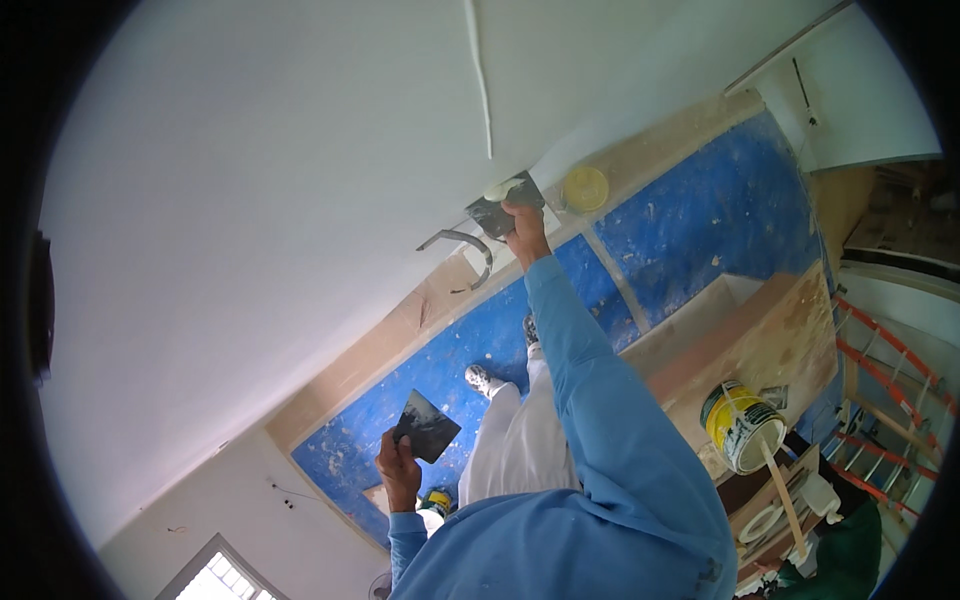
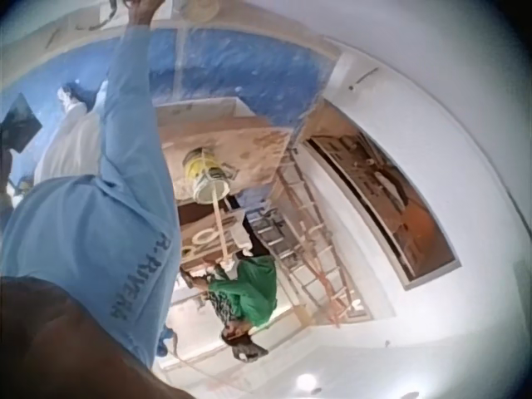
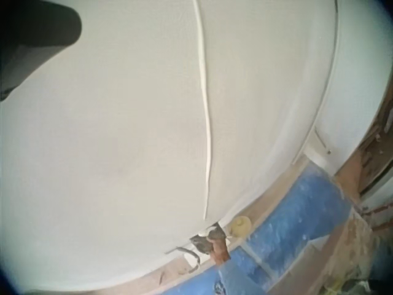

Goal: The person applies plaster to a wall using a putty knife and a larger metal scraper. The person repeatedly gathers plaster from a container onto the tools and spreads it along a vertical line on the wall.

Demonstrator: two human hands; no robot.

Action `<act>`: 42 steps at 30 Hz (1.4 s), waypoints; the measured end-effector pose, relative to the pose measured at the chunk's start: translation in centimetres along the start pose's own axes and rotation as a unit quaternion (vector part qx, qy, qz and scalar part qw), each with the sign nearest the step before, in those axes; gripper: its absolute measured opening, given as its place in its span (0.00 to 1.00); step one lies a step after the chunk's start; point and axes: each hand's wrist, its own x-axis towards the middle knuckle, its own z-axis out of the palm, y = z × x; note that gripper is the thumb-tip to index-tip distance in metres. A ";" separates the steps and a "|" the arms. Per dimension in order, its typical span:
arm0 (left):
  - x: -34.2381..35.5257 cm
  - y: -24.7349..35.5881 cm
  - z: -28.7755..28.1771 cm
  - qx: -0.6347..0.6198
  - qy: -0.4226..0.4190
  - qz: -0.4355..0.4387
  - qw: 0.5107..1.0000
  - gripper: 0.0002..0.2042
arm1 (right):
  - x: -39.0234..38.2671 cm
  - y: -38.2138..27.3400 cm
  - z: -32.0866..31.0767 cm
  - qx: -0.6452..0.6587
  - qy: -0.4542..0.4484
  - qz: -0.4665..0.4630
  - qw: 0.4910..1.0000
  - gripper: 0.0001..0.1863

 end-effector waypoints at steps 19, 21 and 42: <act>1.8 -2.0 -2.1 -0.176 0.030 0.156 0.971 0.08 | -15.0 -15.6 22.7 -0.198 -0.032 -0.290 0.936 0.11; 1.8 -1.9 -2.9 -0.186 0.037 0.165 0.968 0.08 | -16.2 -17.3 24.8 -0.214 -0.039 -0.300 0.929 0.10; 3.6 -6.6 -5.4 -0.404 -0.019 0.104 0.909 0.09 | -32.7 -28.5 48.1 -0.345 -0.039 -0.427 0.835 0.14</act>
